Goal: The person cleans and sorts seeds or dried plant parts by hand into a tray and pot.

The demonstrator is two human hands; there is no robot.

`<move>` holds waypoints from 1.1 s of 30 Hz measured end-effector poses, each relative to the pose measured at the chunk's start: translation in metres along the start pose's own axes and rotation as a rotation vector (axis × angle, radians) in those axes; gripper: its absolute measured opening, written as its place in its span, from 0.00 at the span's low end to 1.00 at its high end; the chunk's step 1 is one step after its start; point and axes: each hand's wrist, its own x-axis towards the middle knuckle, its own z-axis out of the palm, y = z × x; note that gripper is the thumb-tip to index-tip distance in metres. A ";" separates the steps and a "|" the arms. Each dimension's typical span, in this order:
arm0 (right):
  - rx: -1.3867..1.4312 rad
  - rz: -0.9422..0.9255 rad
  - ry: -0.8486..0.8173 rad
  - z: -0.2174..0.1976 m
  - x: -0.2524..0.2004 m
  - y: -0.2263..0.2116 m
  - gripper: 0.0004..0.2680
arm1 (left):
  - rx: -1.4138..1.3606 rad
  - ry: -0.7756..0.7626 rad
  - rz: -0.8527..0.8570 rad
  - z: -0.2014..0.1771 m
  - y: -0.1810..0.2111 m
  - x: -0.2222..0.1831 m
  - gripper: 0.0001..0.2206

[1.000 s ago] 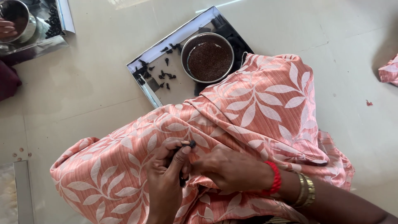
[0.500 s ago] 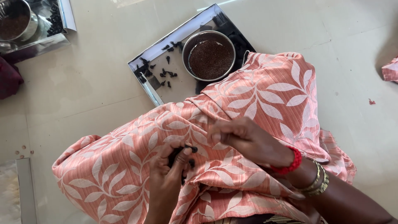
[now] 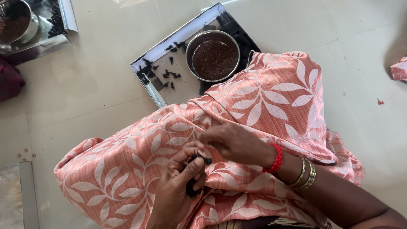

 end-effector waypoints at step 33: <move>-0.269 -0.350 0.160 -0.002 -0.021 0.003 0.19 | -0.175 0.001 0.129 -0.027 -0.013 0.011 0.08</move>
